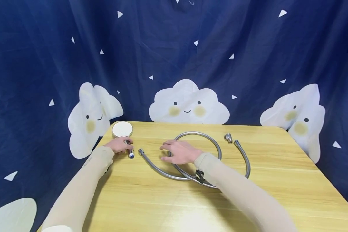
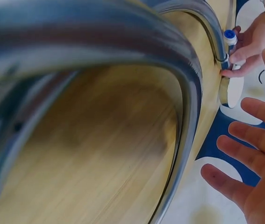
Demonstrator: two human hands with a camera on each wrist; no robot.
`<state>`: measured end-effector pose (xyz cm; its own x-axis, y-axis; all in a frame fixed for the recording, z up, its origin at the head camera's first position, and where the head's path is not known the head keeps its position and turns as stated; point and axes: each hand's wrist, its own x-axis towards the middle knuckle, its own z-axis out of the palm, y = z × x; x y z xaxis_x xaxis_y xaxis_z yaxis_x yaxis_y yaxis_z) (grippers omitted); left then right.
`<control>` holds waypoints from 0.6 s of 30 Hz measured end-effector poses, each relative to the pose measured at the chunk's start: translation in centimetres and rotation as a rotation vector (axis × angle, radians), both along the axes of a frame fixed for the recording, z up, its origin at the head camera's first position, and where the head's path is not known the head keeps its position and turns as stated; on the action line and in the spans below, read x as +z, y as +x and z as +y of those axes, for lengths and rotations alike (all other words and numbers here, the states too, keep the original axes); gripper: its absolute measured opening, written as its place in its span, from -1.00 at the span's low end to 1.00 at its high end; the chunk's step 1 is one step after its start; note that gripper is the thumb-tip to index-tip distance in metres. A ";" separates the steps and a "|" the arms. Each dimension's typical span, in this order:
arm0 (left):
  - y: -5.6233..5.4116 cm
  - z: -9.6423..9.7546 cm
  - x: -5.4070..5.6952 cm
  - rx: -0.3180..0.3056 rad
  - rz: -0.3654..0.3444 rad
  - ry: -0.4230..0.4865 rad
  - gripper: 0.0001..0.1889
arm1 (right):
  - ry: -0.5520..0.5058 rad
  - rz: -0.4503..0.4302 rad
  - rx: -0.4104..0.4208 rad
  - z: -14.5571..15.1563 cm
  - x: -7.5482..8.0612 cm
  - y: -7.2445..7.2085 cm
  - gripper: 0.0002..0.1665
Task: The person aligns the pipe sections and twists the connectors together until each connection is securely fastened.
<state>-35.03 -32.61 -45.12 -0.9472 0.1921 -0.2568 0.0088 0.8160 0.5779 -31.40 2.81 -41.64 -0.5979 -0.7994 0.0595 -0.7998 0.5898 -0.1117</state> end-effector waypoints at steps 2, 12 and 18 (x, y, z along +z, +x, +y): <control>0.0 0.0 0.0 0.010 0.006 0.008 -0.54 | 0.002 -0.004 0.002 -0.4 0.0 -0.1 -0.31; 0.5 0.3 0.1 0.018 0.027 0.028 -0.61 | 0.009 -0.025 0.019 -2.0 -1.0 -0.7 -0.29; 0.8 0.6 0.3 0.045 0.000 0.070 -0.64 | 0.045 -0.047 -0.001 -2.5 -0.8 -0.6 -0.26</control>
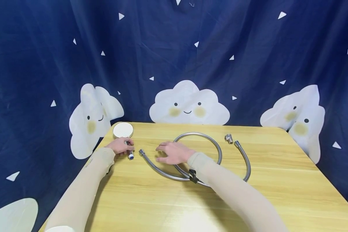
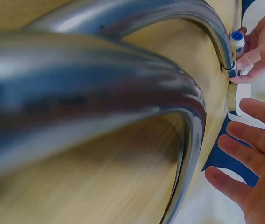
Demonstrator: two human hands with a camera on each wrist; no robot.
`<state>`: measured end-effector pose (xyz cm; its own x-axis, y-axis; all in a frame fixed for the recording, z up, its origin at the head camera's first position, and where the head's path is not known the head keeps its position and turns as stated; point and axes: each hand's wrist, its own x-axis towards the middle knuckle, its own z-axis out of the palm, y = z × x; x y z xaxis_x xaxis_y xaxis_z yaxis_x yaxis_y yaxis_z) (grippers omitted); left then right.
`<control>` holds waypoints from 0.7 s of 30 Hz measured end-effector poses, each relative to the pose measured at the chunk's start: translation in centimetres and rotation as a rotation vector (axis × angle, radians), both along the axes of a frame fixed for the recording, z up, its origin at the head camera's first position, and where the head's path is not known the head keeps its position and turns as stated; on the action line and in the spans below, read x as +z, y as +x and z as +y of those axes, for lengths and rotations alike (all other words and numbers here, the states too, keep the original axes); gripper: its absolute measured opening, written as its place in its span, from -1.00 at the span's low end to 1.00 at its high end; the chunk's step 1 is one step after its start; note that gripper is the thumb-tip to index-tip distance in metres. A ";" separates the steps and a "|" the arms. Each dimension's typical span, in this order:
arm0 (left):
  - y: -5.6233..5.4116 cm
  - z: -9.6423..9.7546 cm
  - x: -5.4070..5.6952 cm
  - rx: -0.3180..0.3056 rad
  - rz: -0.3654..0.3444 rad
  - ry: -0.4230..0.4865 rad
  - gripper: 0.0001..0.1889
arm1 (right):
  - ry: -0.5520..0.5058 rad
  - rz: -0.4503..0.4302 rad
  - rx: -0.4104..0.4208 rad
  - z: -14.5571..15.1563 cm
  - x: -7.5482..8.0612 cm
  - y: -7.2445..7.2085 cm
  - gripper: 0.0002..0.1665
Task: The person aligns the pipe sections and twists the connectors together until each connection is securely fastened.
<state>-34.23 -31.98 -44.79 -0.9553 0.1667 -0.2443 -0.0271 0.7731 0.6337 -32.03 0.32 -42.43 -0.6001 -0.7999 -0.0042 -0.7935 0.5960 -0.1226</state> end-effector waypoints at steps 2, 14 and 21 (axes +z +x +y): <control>0.1 0.0 0.0 0.007 -0.009 0.001 -0.65 | 0.009 -0.014 -0.002 -0.2 0.1 0.0 -0.26; 0.3 -0.1 0.2 0.009 -0.021 0.007 -0.68 | 0.036 -0.002 0.022 -2.2 1.0 -0.4 -0.27; 0.3 0.0 0.1 0.011 0.004 0.000 -0.68 | 0.056 -0.011 0.011 -3.1 1.3 -0.3 -0.27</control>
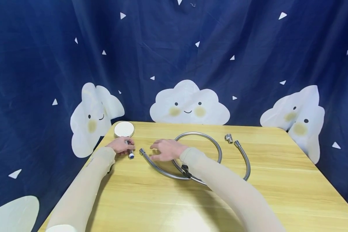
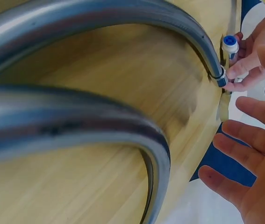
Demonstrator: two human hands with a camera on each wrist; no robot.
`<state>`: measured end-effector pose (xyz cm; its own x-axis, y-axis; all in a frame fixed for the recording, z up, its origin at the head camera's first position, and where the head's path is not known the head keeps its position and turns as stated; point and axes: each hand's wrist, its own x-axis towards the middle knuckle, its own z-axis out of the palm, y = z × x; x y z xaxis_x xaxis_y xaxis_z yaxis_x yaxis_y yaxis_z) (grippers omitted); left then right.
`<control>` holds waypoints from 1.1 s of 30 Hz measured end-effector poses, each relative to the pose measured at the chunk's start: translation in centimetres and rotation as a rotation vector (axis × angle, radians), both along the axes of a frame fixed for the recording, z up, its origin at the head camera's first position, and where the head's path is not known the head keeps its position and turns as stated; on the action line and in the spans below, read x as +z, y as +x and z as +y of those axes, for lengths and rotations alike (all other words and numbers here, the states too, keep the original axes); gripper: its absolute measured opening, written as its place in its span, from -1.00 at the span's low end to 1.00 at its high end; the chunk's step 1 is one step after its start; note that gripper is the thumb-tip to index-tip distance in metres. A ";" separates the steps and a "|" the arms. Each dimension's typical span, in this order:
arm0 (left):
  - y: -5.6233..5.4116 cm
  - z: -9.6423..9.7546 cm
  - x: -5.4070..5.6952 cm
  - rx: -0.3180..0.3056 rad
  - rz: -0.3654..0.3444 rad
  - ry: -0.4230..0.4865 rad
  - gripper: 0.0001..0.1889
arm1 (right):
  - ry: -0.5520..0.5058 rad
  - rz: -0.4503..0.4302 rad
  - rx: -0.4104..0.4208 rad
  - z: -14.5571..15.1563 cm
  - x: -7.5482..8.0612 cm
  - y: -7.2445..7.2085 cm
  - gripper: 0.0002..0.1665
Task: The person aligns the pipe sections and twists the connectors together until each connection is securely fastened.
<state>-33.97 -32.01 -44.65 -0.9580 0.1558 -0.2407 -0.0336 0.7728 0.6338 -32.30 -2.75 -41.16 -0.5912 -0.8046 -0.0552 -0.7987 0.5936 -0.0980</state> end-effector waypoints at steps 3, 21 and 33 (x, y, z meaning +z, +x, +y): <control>0.1 0.0 0.0 0.008 0.009 0.000 -0.67 | 0.010 -0.014 -0.011 -0.4 -0.1 0.0 -0.27; 0.1 0.5 -0.1 0.098 -0.033 0.046 -0.64 | 0.066 -0.048 -0.051 -2.2 -1.7 -0.3 -0.18; 0.0 0.4 -0.1 0.098 -0.035 0.019 -0.64 | 0.141 0.002 -0.040 -2.5 -2.9 0.1 0.00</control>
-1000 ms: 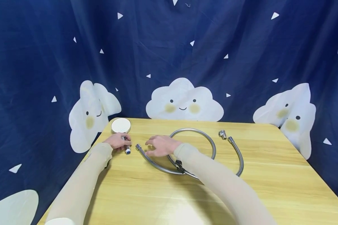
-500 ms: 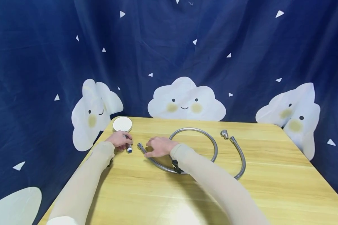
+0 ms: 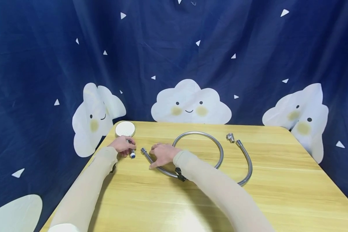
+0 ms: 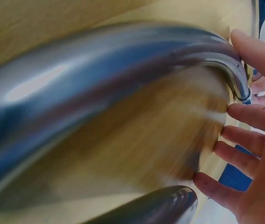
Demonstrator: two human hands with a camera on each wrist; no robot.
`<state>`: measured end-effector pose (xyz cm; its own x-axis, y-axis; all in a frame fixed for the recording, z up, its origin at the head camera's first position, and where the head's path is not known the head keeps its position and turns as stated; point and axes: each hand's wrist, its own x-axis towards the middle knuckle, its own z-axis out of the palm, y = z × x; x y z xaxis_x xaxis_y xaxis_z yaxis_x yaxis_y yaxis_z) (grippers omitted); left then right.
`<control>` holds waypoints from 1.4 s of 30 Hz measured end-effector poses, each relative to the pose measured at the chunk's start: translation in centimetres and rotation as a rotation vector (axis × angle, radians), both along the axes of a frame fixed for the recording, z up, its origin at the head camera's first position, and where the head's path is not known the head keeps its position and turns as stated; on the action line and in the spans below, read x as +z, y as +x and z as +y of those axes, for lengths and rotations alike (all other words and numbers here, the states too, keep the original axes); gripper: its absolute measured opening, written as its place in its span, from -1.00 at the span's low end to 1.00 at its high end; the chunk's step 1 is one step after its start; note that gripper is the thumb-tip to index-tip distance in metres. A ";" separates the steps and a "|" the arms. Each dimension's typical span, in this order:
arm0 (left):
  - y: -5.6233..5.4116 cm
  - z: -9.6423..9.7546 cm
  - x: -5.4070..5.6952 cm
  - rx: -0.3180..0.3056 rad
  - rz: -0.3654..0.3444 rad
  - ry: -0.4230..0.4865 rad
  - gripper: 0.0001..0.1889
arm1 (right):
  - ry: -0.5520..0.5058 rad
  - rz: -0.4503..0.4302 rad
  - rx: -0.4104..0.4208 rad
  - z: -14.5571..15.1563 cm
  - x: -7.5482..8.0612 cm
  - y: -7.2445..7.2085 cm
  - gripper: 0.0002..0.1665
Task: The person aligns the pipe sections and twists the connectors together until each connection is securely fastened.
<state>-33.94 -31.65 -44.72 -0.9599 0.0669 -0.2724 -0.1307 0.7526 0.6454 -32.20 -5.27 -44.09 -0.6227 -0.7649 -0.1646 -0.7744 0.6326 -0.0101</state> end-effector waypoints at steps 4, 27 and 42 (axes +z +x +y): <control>0.0 0.2 0.1 -0.002 0.002 0.001 -0.67 | 0.016 0.004 -0.011 -0.2 0.0 0.3 -0.03; -0.1 -0.1 0.3 0.083 -0.018 0.121 -0.69 | 0.045 0.005 -0.014 -0.2 0.4 1.4 -0.20; 0.0 -0.4 0.0 0.064 -0.029 0.204 -0.83 | -0.022 -0.084 -0.049 -0.5 0.5 1.6 -0.24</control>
